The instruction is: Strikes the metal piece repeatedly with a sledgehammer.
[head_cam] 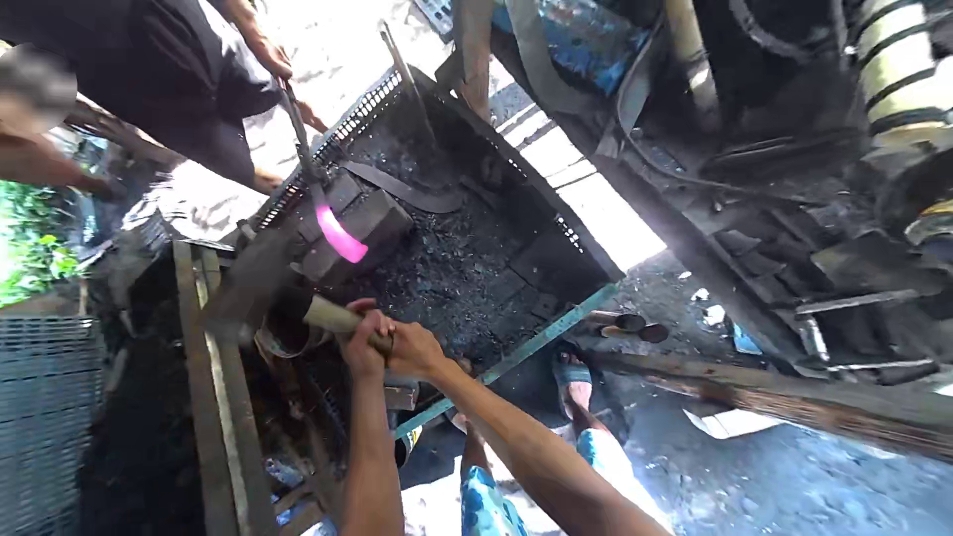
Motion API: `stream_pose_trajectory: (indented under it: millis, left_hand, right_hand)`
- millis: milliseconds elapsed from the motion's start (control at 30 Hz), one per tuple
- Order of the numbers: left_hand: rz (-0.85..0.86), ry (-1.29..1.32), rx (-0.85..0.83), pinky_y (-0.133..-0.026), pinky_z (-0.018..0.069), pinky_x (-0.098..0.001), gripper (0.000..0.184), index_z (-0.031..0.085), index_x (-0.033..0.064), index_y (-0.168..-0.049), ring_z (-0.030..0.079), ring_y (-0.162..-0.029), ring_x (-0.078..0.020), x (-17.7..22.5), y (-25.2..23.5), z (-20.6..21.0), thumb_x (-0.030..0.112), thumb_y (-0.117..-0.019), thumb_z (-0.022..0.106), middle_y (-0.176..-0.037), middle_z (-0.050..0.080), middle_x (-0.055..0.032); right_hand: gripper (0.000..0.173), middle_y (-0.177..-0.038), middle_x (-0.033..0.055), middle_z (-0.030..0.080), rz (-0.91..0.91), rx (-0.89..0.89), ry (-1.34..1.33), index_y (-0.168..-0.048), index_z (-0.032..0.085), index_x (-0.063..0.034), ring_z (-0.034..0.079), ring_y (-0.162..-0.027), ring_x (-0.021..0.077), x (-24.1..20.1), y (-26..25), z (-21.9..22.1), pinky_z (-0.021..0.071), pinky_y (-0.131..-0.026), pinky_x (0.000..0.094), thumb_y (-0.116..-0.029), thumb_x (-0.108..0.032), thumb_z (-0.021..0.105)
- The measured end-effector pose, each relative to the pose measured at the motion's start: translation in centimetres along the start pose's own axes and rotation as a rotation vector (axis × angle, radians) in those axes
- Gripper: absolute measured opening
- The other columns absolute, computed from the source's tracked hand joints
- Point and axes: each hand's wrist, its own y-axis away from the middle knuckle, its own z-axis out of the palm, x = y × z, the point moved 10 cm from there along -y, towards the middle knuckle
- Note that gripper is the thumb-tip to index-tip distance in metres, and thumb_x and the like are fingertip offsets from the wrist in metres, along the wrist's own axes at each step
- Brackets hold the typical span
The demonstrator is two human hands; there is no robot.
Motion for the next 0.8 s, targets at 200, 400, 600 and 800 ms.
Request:
stream_pose_trajectory:
  millis: [200,400,600,800]
  left_hand:
    - [0.508,-0.182,-0.381,-0.073,0.0591,-0.0359,0.051,0.065,0.0111,-0.129,0.066,-0.070,-0.0165,27.7,9.7,9.4,0.039,-0.0873,0.079,-0.082,0.070,-0.0031]
    - [0.703,-0.303,-0.399,-0.068,0.0590,-0.0333,0.038,0.067,0.0153,-0.116,0.066,-0.068,-0.0123,32.9,1.8,9.8,0.039,-0.0882,0.078,-0.080,0.070,0.0020]
    - [-0.188,-0.255,0.160,-0.057,0.0587,-0.0390,0.023,0.066,0.0005,-0.105,0.061,-0.053,-0.0188,-3.2,-2.0,-1.3,0.023,-0.0985,0.064,-0.063,0.061,-0.0059]
    - [0.388,-0.095,-0.260,-0.065,0.0591,-0.0364,0.047,0.067,0.0049,-0.123,0.064,-0.063,-0.0173,22.6,8.3,8.3,0.029,-0.0856,0.083,-0.077,0.069,-0.0062]
  right_hand:
    - [0.045,-0.089,0.0080,0.074,-0.718,0.231,-0.040,-0.098,0.070,-0.0087,0.072,-0.086,0.0262,-22.9,13.1,-6.7,0.0572,-0.075,0.0530,-0.0673,-0.039,0.084]
    - [0.047,-0.085,0.0039,0.072,-0.986,0.474,-0.026,-0.099,0.072,-0.0107,0.070,-0.078,0.0216,-30.8,7.4,-12.6,0.0564,-0.066,0.0480,-0.0586,-0.029,0.090]
    - [0.035,-0.090,0.0106,0.071,0.086,0.024,-0.182,-0.101,0.070,-0.0123,0.070,-0.085,0.0294,1.9,-2.1,1.0,0.0565,-0.073,0.0592,-0.0780,-0.038,0.075]
    - [0.044,-0.090,0.0061,0.074,-0.506,0.164,-0.110,-0.102,0.071,-0.0124,0.073,-0.087,0.0245,-17.4,11.1,-4.9,0.0588,-0.075,0.0561,-0.0702,-0.040,0.082]
